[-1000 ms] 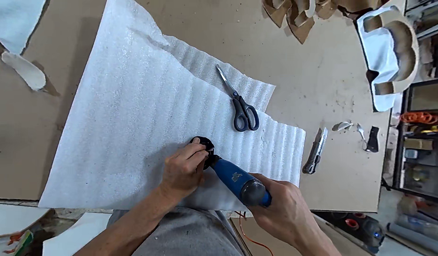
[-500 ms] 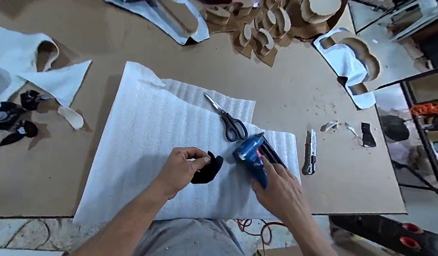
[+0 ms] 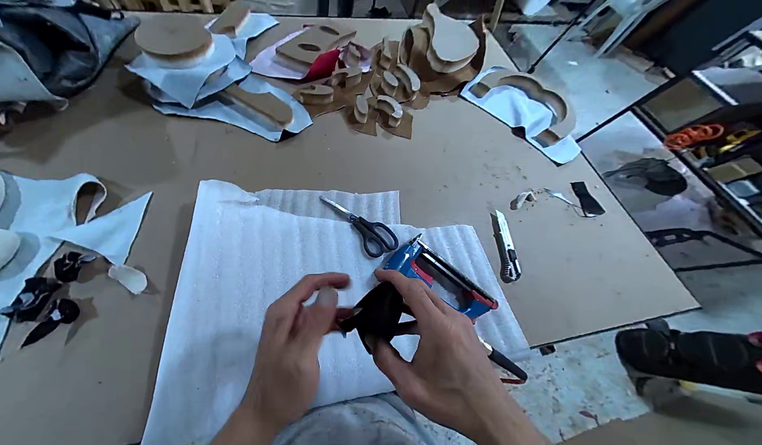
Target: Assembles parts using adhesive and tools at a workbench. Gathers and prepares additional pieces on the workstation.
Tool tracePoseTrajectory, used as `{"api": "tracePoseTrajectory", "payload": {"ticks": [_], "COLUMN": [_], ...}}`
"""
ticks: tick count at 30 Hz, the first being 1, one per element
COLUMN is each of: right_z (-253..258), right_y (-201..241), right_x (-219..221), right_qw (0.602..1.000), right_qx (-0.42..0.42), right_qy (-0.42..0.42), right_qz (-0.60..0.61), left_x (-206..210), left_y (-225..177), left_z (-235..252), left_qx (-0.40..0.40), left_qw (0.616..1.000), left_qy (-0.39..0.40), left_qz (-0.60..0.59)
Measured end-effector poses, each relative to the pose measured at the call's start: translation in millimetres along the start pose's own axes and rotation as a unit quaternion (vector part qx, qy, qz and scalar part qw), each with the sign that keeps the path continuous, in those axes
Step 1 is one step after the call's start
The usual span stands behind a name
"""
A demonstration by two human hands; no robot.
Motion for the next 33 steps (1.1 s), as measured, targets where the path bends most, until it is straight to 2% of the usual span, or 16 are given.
{"api": "tracePoseTrajectory", "payload": {"ticks": [1,3,5,7,9,11,16,20,21,22,23,25,27,29,30,33], "right_z": [1,2,2,4,5,6,8,4,1,0,-1,-5,-11,-24,-27,-34], "right_y": [-2,-3,1,4,8,11,-5,-33,-39,-45,-52,-68,-78,-94,-108,-159], "right_x": [0,-1,2,7,11,16,55,123,136,146,153,151,121,76,57,44], "right_qw": [1.0,0.999,0.997,0.985,0.947,0.904,0.846,0.781,0.778,0.795,0.833,0.934,0.98,0.975,0.965,0.941], "right_qx": [0.015,0.034,0.04,0.05,0.055,0.053,0.126,0.239,0.266,0.286,0.295,0.264,0.19,0.146,0.151,0.196], "right_qy": [0.0,0.005,0.023,0.032,0.025,0.018,0.039,0.119,0.124,0.12,0.111,0.101,0.051,-0.009,-0.016,0.054], "right_qz": [0.012,0.029,0.061,0.159,0.317,0.424,0.516,0.564,0.555,0.521,0.454,0.219,-0.017,-0.168,-0.215,-0.271], "left_x": [0,8,16,17,18,19,9,-14,-20,-25,-28,-27,-19,-14,-14,-16], "left_y": [-8,-18,-20,-21,-22,-21,9,71,86,101,114,137,146,146,146,145], "left_z": [-4,-9,-11,-12,-11,-9,2,13,13,14,14,13,16,14,15,19], "left_qx": [0.094,0.21,0.275,0.306,0.305,0.295,0.206,0.18,0.181,0.179,0.176,0.172,0.178,0.181,0.178,0.17], "left_qw": [0.992,0.963,0.943,0.939,0.947,0.952,0.962,0.952,0.949,0.948,0.947,0.943,0.926,0.909,0.904,0.891], "left_qy": [0.002,0.006,0.0,-0.006,-0.007,-0.019,-0.079,-0.098,-0.109,-0.118,-0.124,-0.125,-0.112,-0.101,-0.101,-0.097], "left_qz": [0.082,0.166,0.188,0.154,0.097,0.082,0.16,0.226,0.233,0.236,0.236,0.255,0.314,0.362,0.376,0.408]}}
Point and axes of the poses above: each hand's wrist, its own z-axis towards the middle knuckle, its own x-axis out of the palm, y = z × x, the point moved 6 cm from there along z, towards the middle knuckle, and after that the axes turned 9 degrees about -z, right-handed, at the moved point
